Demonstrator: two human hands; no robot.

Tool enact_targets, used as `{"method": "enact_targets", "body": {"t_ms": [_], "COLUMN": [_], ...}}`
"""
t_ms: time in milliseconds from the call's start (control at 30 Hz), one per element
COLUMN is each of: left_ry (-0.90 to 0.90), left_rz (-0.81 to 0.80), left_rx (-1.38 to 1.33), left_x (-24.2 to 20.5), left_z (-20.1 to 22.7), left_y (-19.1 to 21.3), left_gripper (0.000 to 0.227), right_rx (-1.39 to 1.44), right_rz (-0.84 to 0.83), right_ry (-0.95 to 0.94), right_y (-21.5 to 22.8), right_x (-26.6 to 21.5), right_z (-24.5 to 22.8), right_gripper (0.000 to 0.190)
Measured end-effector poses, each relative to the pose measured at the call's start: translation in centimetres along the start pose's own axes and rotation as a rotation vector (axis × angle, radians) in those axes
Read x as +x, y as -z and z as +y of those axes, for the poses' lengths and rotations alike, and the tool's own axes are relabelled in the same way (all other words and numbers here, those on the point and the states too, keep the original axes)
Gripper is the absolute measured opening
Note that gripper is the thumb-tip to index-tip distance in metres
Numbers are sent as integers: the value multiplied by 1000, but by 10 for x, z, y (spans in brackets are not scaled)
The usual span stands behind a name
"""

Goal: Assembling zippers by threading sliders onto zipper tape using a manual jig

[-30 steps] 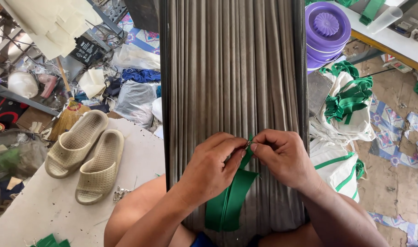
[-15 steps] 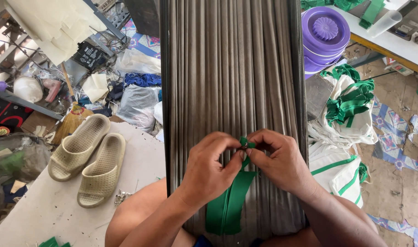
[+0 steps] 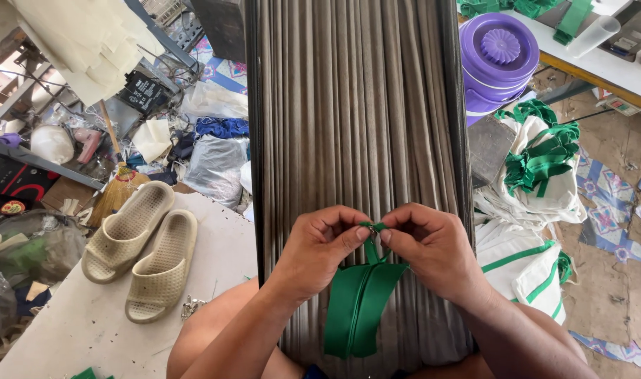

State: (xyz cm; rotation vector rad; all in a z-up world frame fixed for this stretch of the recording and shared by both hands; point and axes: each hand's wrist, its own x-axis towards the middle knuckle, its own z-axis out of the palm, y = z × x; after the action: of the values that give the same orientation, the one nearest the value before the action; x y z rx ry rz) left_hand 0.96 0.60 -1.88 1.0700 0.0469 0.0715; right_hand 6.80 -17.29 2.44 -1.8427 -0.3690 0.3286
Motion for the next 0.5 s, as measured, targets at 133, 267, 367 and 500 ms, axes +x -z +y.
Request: {"method": "enact_targets", "body": {"t_ms": [133,267,367,500], "left_ry": [42,41,81,109], "left_rz": [4,34,1,-56], "left_rx": [-71,-99,-73,-76], "left_x": [-1,0,-3,-4], "left_z": [-6,-7,-1,8], "left_y": [1,1,2,1], "left_gripper": [13,14,12,12], "right_rx": [-10,-133,-233,-323], "right_rz": [9,35,46,91], "right_ry": [70,196,146,76], "right_y": [-3,-4,-4,-4], "right_x": [-4,-6,-10,-14], "right_z": [-3,-2,-4,-5], "right_gripper": [5,8,8,7]}}
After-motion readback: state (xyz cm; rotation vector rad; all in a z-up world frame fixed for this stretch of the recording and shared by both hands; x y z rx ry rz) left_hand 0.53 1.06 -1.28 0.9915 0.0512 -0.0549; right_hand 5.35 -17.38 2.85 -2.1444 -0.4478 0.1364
